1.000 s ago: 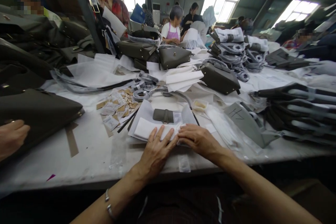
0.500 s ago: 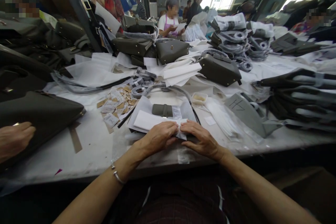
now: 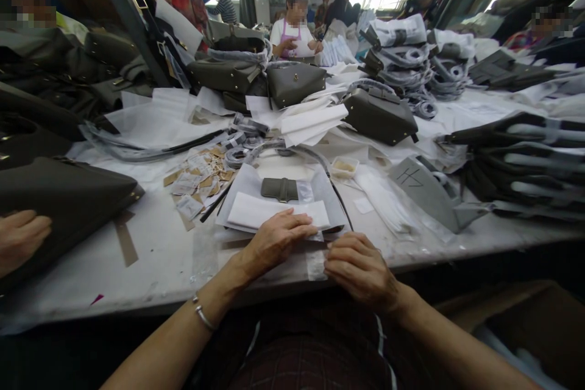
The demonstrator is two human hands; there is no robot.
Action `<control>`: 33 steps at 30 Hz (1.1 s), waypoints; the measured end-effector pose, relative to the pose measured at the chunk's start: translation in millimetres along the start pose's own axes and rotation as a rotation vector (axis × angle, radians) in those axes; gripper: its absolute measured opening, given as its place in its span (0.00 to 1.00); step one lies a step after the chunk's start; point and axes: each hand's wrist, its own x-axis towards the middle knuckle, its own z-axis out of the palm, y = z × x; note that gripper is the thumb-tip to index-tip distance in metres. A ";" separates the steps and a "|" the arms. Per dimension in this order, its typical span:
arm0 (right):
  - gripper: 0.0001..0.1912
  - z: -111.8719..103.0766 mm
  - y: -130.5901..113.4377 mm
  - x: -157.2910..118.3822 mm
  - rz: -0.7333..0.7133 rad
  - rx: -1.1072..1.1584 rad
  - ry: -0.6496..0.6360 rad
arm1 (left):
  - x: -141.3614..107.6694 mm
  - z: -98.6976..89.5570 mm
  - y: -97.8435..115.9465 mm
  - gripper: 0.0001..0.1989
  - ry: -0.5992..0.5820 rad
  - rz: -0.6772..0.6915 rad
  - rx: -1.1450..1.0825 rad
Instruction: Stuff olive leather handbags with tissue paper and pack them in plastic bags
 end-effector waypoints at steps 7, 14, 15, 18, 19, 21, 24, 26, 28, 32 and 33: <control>0.11 12.4 -18.5 -26.6 0.107 -0.094 -0.189 | -0.3 -2.1 2.4 0.19 0.019 0.028 0.080; 0.08 25.4 -25.0 -16.1 0.206 0.100 0.029 | -1.8 0.7 1.9 0.19 0.048 0.081 0.153; 0.08 23.8 -25.9 -16.8 0.202 0.136 0.022 | -2.0 1.1 1.8 0.19 0.062 0.085 0.161; 0.09 19.5 -28.4 -21.8 0.216 0.213 -0.010 | -2.4 1.9 2.2 0.20 0.082 0.087 0.182; 0.09 18.7 -29.2 -23.7 0.236 0.227 -0.007 | -2.6 2.3 2.5 0.20 0.077 0.095 0.195; 0.08 18.0 -31.0 -26.7 0.277 0.246 0.013 | -3.3 3.7 3.0 0.20 0.066 0.119 0.231; 0.07 17.2 -34.7 -28.1 0.317 0.273 0.019 | -4.3 6.6 4.4 0.19 0.062 0.128 0.271; 0.07 15.2 -37.9 -26.6 0.331 0.285 0.010 | -4.3 8.3 5.8 0.19 0.068 0.117 0.283; 0.06 11.3 -40.6 -22.6 0.332 0.285 0.003 | -3.6 9.5 7.5 0.19 0.076 0.109 0.286; 0.06 1.4 -38.1 -2.4 0.295 0.216 0.002 | -2.4 12.1 10.8 0.18 0.088 0.100 0.278; 0.06 -0.2 -35.2 5.3 0.286 0.191 0.001 | -2.5 13.2 11.5 0.17 0.090 0.095 0.274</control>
